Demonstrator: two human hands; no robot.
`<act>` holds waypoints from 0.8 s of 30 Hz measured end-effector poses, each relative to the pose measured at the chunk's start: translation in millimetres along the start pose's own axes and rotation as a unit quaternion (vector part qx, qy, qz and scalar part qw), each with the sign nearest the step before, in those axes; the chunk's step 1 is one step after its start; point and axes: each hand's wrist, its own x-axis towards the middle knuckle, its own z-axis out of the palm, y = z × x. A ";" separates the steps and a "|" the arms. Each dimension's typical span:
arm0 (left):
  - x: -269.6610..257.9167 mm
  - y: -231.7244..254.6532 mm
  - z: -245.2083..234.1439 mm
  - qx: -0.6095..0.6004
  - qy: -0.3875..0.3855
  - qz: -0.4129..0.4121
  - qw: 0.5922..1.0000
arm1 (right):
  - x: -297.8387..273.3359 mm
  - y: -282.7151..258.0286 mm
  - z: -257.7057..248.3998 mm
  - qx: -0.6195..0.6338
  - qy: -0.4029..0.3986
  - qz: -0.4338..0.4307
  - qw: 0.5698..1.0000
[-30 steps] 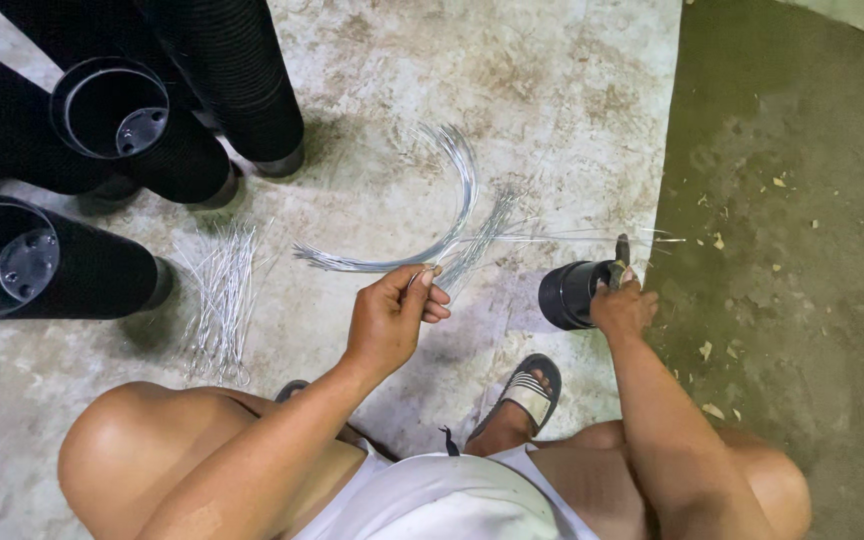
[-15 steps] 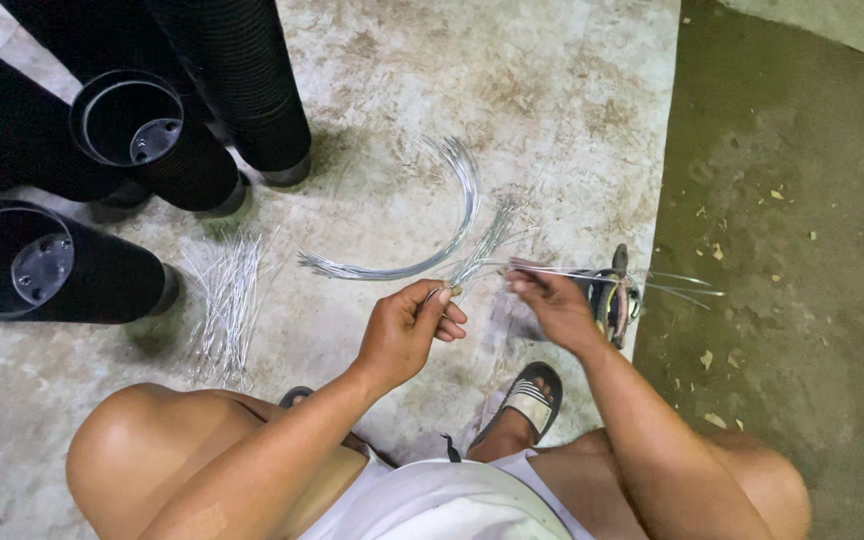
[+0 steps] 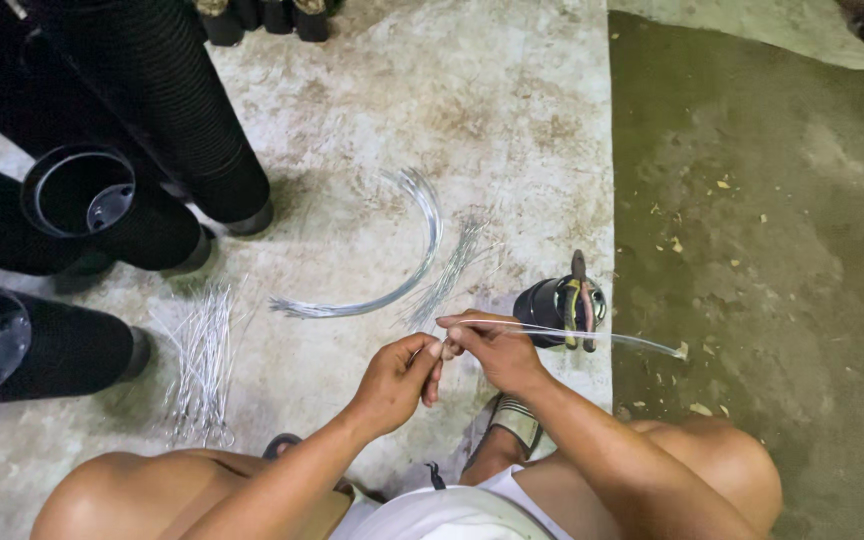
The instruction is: The person sits on the floor and repeatedly bends thin metal wires into loops by hand, then uses pliers to tighten the loops. Finished loops are placed into a nearby black plastic pot.
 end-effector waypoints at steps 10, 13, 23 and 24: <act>0.0 -0.9 1.4 -0.044 -0.013 0.008 0.999 | -0.2 -3.5 0.7 0.066 -0.046 -0.004 0.997; -1.1 -0.7 -3.8 -0.080 -0.050 0.013 0.995 | 0.8 0.2 -3.9 0.018 -0.067 -0.013 0.998; 3.3 -3.5 -5.2 -0.048 -0.081 0.036 0.995 | -5.2 4.5 -7.8 0.151 0.002 0.090 0.985; 6.5 -4.2 -5.2 -0.054 -0.089 0.035 0.994 | -1.3 3.8 -9.5 0.148 0.005 0.088 0.985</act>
